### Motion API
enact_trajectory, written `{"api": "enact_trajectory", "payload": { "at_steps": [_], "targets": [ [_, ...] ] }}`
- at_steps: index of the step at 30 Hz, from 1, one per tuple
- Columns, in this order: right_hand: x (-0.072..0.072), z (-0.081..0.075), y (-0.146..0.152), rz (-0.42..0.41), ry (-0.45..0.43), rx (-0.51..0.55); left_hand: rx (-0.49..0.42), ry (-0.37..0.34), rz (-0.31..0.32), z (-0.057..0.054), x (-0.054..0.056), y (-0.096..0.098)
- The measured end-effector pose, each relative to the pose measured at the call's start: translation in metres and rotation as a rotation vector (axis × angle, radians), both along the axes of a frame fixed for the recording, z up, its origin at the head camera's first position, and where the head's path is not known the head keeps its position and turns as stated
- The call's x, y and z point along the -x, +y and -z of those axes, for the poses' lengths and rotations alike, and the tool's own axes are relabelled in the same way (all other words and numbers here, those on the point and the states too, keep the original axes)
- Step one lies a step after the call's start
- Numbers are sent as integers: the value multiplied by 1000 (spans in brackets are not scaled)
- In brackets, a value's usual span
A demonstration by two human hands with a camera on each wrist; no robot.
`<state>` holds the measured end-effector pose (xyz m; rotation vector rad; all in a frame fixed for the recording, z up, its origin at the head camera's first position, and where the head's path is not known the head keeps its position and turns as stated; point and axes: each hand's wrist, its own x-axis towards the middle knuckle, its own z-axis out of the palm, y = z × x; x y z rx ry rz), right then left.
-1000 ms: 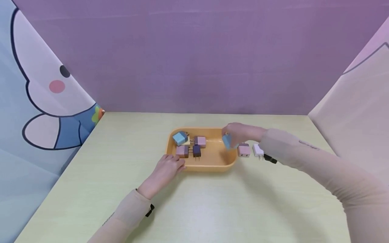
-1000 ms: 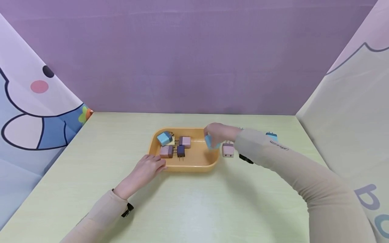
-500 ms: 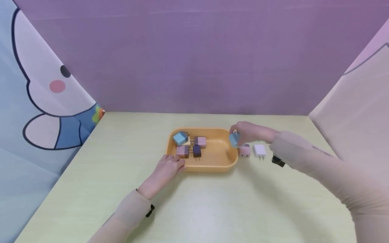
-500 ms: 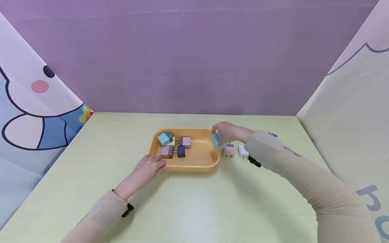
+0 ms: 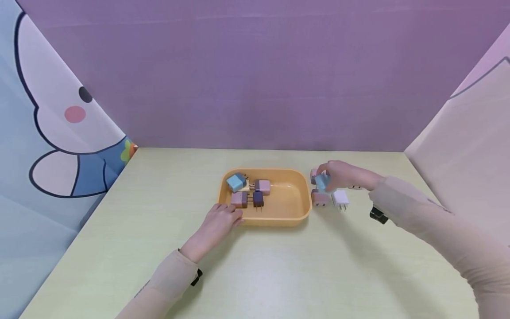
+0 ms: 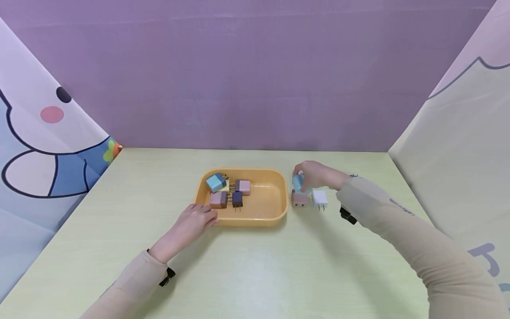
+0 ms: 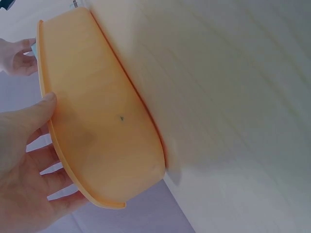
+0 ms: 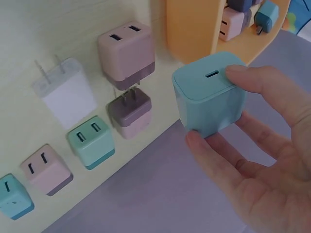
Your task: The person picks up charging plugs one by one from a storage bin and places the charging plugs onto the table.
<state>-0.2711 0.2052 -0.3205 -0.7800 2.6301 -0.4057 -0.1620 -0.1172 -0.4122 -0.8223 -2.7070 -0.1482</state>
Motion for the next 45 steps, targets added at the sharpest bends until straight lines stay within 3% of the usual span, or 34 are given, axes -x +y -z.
{"api": "enact_trajectory", "payload": {
  "at_steps": [10, 31, 38, 45],
  "targets": [
    [2, 6, 23, 57, 9, 0, -3, -8, -5, 0, 0, 0],
    [8, 23, 60, 17, 113, -16, -6, 12, 7, -1, -1, -1],
    [9, 29, 69, 62, 86, -58, -3, 6, 6, -1, 0, 0],
    [9, 36, 75, 44, 97, -94, -5, -10, 3, 0, 0, 0]
  ]
}}
